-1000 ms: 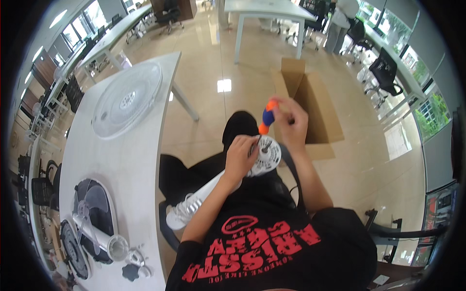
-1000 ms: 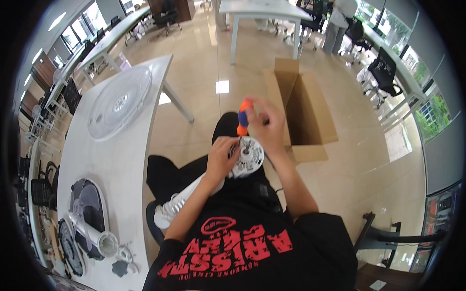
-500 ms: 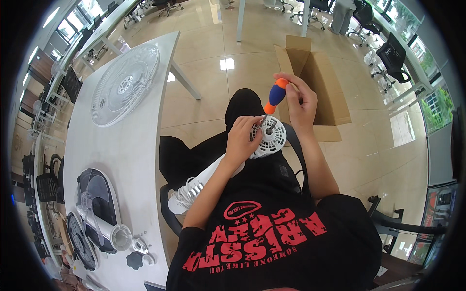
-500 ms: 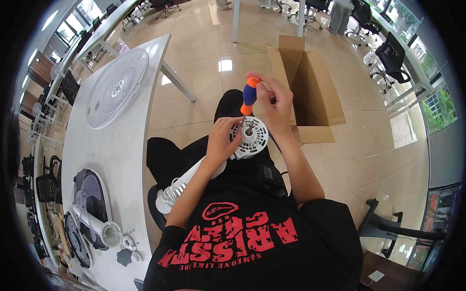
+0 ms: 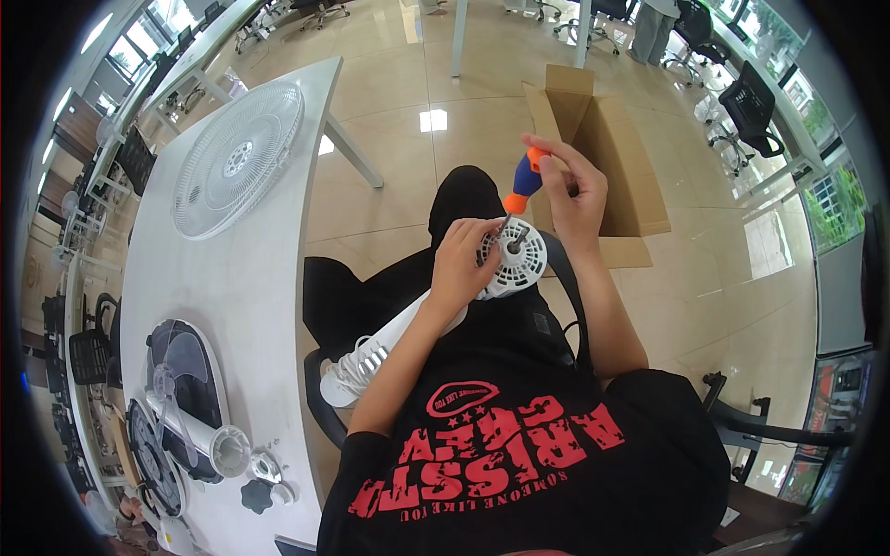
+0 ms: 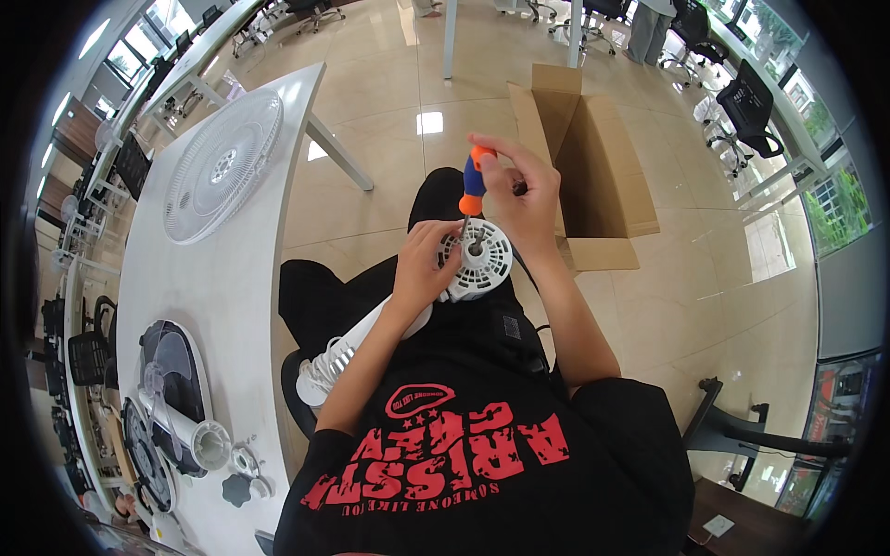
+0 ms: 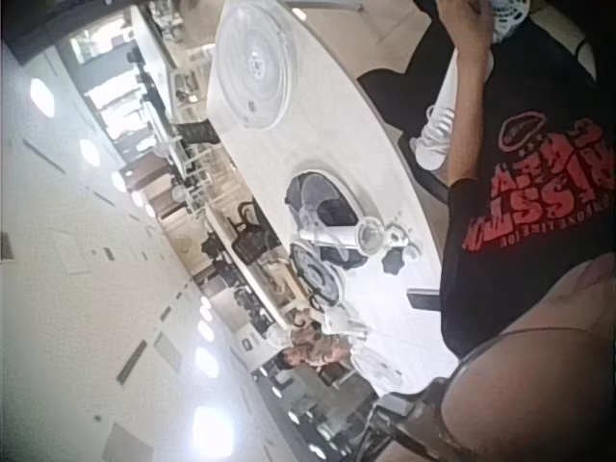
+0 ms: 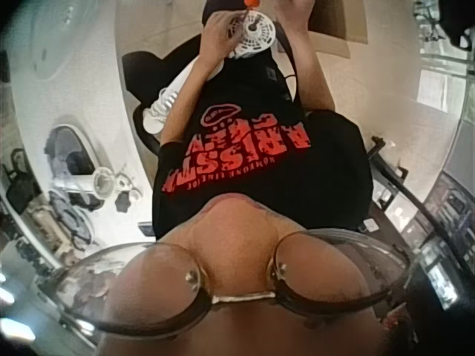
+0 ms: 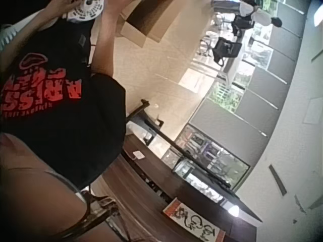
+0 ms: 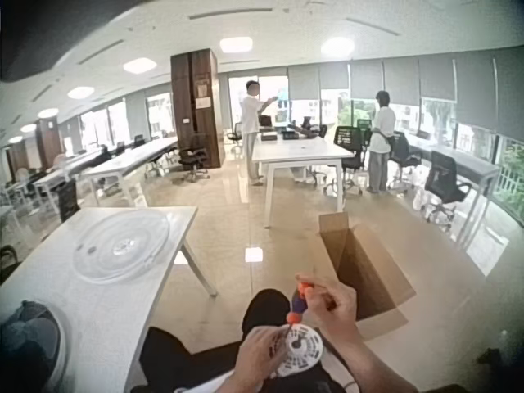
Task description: Use a screwdriver to assemble or repair the motor housing of a desk fan.
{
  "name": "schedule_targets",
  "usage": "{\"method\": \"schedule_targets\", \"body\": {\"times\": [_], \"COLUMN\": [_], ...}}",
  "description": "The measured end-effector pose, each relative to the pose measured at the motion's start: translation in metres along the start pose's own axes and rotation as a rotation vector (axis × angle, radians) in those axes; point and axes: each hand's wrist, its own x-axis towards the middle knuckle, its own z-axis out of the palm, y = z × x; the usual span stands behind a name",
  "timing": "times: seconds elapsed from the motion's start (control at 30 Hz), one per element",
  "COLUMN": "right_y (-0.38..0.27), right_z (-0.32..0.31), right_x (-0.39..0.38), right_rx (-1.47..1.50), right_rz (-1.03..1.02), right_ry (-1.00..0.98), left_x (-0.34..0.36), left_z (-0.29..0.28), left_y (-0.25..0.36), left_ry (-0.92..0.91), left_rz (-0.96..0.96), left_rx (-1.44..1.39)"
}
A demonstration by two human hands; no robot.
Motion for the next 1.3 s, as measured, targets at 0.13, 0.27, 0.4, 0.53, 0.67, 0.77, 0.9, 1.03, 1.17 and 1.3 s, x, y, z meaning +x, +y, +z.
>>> {"method": "schedule_targets", "body": {"times": [0.13, 0.27, 0.4, 0.53, 0.67, 0.77, 0.9, 1.03, 1.17, 1.3], "right_y": [0.002, -0.006, 0.005, -0.001, 0.0, -0.005, -0.003, -0.004, -0.005, -0.004], "right_z": [-0.001, 0.005, 0.006, 0.002, 0.003, 0.005, 0.002, 0.001, 0.0, 0.0], "right_x": [0.0, 0.0, -0.001, -0.001, -0.001, -0.001, -0.001, 0.001, 0.001, 0.0], "right_rx": [-0.186, -0.133, 0.066, -0.135, -0.189, -0.12, -0.111, -0.106, -0.105, -0.09], "right_rz": [-0.192, -0.129, -0.055, -0.137, -0.139, -0.069, -0.073, -0.105, -0.111, -0.099], "right_ry": [0.009, 0.014, 0.049, -0.033, -0.05, -0.029, -0.027, -0.005, 0.003, 0.006], "left_x": [-0.001, -0.001, 0.0, -0.002, -0.002, -0.001, -0.001, -0.001, -0.002, -0.003], "left_z": [-0.001, -0.001, -0.001, -0.001, -0.001, -0.001, -0.001, -0.001, -0.001, -0.001], "left_y": [-0.002, -0.002, 0.001, -0.001, -0.002, 0.001, 0.0, -0.001, -0.003, -0.003], "left_ry": [-0.004, -0.002, -0.002, -0.012, -0.011, -0.001, -0.008, -0.011, -0.018, -0.023], "left_rz": [-0.003, 0.005, 0.009, -0.009, -0.002, -0.005, -0.015, -0.007, -0.008, -0.014], "left_rx": [0.015, 0.021, 0.013, 0.019, 0.027, 0.022, 0.015, 0.021, 0.028, 0.03]}}
